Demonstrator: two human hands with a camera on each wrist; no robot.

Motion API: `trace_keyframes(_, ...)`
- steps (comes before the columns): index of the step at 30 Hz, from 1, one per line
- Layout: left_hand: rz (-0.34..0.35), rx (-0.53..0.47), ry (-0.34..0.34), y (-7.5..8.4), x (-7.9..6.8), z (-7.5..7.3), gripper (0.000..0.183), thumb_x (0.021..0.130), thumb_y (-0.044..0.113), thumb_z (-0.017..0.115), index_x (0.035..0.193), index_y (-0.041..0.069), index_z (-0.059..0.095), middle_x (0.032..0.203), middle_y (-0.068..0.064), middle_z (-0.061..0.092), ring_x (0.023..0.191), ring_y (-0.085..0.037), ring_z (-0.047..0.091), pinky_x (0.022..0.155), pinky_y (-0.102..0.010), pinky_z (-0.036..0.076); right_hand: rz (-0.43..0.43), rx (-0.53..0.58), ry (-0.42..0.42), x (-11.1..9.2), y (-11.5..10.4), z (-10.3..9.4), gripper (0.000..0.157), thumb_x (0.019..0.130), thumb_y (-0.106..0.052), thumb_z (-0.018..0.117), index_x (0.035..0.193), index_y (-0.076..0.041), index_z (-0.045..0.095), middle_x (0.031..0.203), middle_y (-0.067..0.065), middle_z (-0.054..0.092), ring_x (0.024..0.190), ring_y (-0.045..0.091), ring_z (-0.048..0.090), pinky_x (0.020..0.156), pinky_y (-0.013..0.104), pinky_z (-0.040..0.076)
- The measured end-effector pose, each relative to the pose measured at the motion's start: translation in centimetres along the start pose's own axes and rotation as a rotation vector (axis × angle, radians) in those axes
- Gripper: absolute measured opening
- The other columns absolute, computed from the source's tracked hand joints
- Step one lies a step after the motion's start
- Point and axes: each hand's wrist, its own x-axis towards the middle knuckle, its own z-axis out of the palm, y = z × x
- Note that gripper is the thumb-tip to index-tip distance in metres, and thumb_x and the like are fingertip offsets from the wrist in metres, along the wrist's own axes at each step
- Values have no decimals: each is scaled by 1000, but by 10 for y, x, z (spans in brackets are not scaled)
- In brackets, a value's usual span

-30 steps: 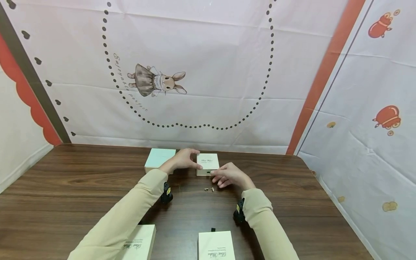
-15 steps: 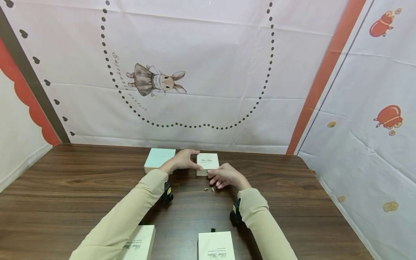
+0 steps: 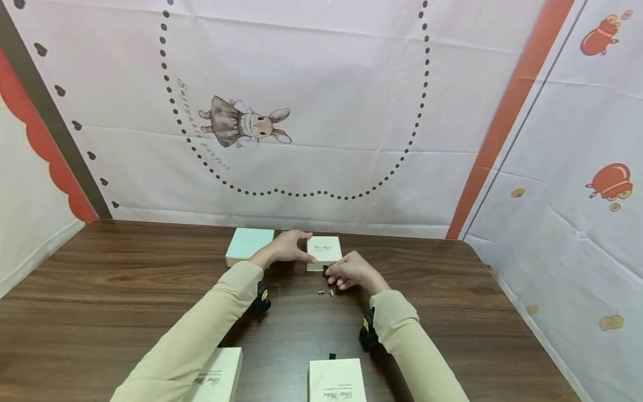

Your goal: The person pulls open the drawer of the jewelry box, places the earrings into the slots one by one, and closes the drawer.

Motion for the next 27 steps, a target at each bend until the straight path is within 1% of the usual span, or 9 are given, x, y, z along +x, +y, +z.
trace_keyframes(14, 12, 67, -29, 2, -2, -2, 75, 77, 38, 71, 138, 8, 39, 141, -7, 39, 130, -24, 34, 102, -38, 33, 2, -33, -40, -5, 0, -3, 21, 85, -8, 57, 92, 9, 67, 60, 3, 64, 40, 4, 46, 44, 19, 46)
trace_keyframes(17, 17, 83, -28, 3, -1, -2, 75, 77, 38, 71, 137, 7, 40, 141, -7, 39, 127, -22, 38, 102, -37, 34, -11, -40, -62, -6, 0, -5, 20, 84, -10, 58, 89, 6, 69, 61, 2, 64, 41, 3, 47, 45, 19, 46)
trace_keyframes(18, 17, 87, -25, 3, -1, -2, 75, 77, 38, 71, 137, 7, 41, 141, -6, 40, 121, -20, 43, 100, -36, 35, -18, -40, -72, -6, 0, -5, 19, 83, -11, 59, 88, 5, 69, 61, 2, 64, 41, 3, 47, 46, 19, 46)
trace_keyframes(20, 15, 79, -29, 4, -1, -3, 74, 76, 37, 72, 137, 7, 41, 140, -6, 41, 93, -18, 55, 95, -34, 39, -44, -39, -101, -8, -1, -5, 18, 82, -12, 61, 84, 2, 70, 61, 2, 64, 41, 3, 48, 45, 19, 47)
trace_keyframes(22, 9, 71, -33, 5, -1, -3, 73, 76, 36, 72, 137, 8, 41, 139, -6, 41, 66, -15, 47, 88, -32, 41, -55, -40, -115, -10, -2, -5, 17, 82, -13, 62, 83, 2, 70, 60, 1, 64, 41, 2, 48, 45, 19, 47)
trace_keyframes(23, 3, 64, -35, 5, -1, -3, 73, 76, 36, 72, 137, 8, 41, 139, -6, 42, 60, -15, 41, 85, -32, 41, -48, -43, -111, -9, -2, -5, 17, 82, -13, 62, 83, 2, 70, 60, 1, 64, 41, 3, 48, 45, 19, 46)
trace_keyframes(24, -2, 55, -36, 6, -1, -3, 73, 76, 35, 73, 137, 9, 41, 139, -6, 42, 59, -15, 37, 84, -32, 40, -43, -42, -108, -9, -2, -4, 18, 82, -12, 62, 85, 3, 70, 60, 1, 64, 41, 3, 48, 45, 19, 46)
trace_keyframes(25, -7, 48, -38, 6, -1, -3, 73, 76, 34, 73, 137, 9, 41, 139, -6, 42, 60, -15, 40, 84, -32, 41, -34, -42, -102, -9, -2, -4, 18, 82, -11, 62, 86, 4, 69, 60, 1, 64, 40, 3, 47, 44, 19, 46)
trace_keyframes(27, -9, 54, -34, 6, -2, -2, 72, 76, 34, 72, 137, 9, 41, 139, -7, 42, 81, -16, 53, 91, -33, 40, -13, -47, -78, -7, 0, -3, 20, 83, -10, 61, 89, 7, 68, 59, 1, 63, 40, 3, 46, 43, 19, 45)
